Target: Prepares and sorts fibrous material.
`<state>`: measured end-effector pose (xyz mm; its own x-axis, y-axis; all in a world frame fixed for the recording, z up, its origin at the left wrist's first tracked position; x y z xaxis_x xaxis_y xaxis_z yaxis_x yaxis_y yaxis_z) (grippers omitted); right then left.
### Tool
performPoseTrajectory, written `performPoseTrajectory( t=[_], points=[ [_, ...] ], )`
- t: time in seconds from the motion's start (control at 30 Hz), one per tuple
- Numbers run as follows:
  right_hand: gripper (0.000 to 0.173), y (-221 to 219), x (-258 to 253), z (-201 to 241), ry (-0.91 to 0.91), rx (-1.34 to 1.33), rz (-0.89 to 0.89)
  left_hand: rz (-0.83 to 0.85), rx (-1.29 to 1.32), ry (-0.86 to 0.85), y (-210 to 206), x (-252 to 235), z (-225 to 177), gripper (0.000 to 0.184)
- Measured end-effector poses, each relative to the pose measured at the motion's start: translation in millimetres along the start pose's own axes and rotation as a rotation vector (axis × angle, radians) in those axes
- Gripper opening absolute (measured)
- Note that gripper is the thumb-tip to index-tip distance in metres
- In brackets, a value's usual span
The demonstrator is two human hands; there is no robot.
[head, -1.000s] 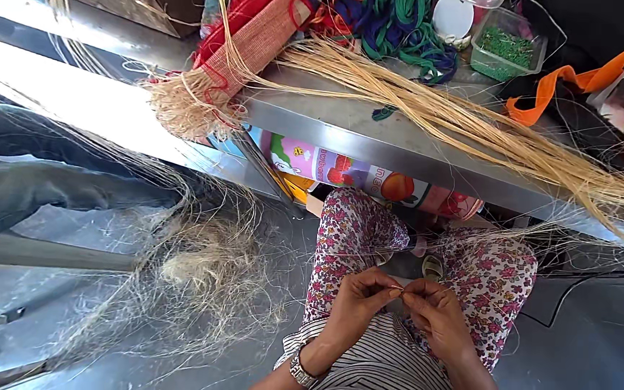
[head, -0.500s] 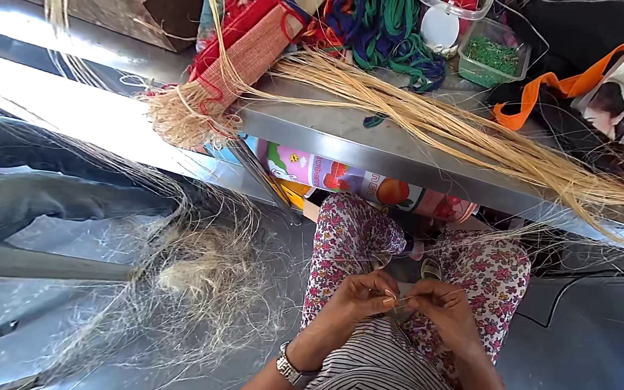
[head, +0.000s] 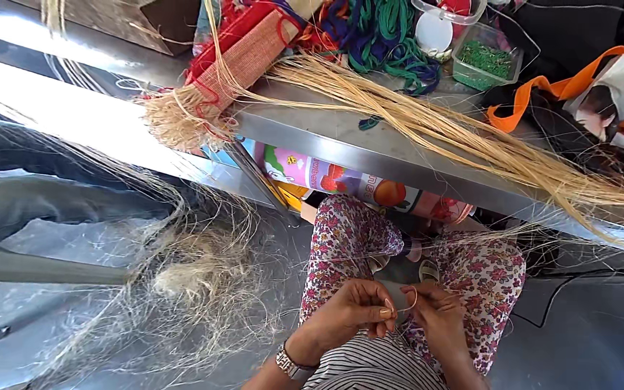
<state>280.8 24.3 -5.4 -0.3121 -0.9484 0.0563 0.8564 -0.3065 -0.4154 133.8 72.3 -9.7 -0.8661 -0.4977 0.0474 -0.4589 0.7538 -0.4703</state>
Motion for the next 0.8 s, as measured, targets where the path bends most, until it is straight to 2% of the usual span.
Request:
performPoseTrajectory(
  t=[0.07, 0.2, 0.37, 0.43, 0.6, 0.8],
  points=[
    [0.014, -6, 5, 0, -0.015, 0.057, 0.054, -0.024, -0.002, 0.039, -1, -3, 4, 0.013],
    [0.017, -9, 9, 8, 0.074, 0.175, 0.181, -0.144, -0.018, 0.055, 3, -4, 6, 0.014],
    [0.014, -7, 8, 9, 0.074, 0.139, 0.106, -0.217, -0.097, 0.062, 3, -4, 7, 0.017],
    [0.011, -8, 7, 8, 0.093, 0.185, 0.12, -0.311, -0.136, 0.044, 4, -2, 4, 0.019],
    [0.01, -11, 10, 9, 0.066, 0.277, 0.189, -0.55, -0.608, -0.085, 4, 6, -8, 0.01],
    [0.01, -9, 6, 3, -0.105, 0.248, 0.235, -0.568, -1.0, -0.255, -6, 6, -17, 0.011]
  ],
)
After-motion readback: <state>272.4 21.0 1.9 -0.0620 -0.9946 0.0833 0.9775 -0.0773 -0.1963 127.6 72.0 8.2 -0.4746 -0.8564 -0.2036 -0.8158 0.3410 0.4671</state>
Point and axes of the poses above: each hand's wrist, its own x-axis away from the middle knuckle, its own y-axis out of the back of the hand, z = x × y, the point moved 7 cm from there along -x, towards the middle knuckle, and after that the axes turned 15 degrees about -x, right-handed, at the moved point
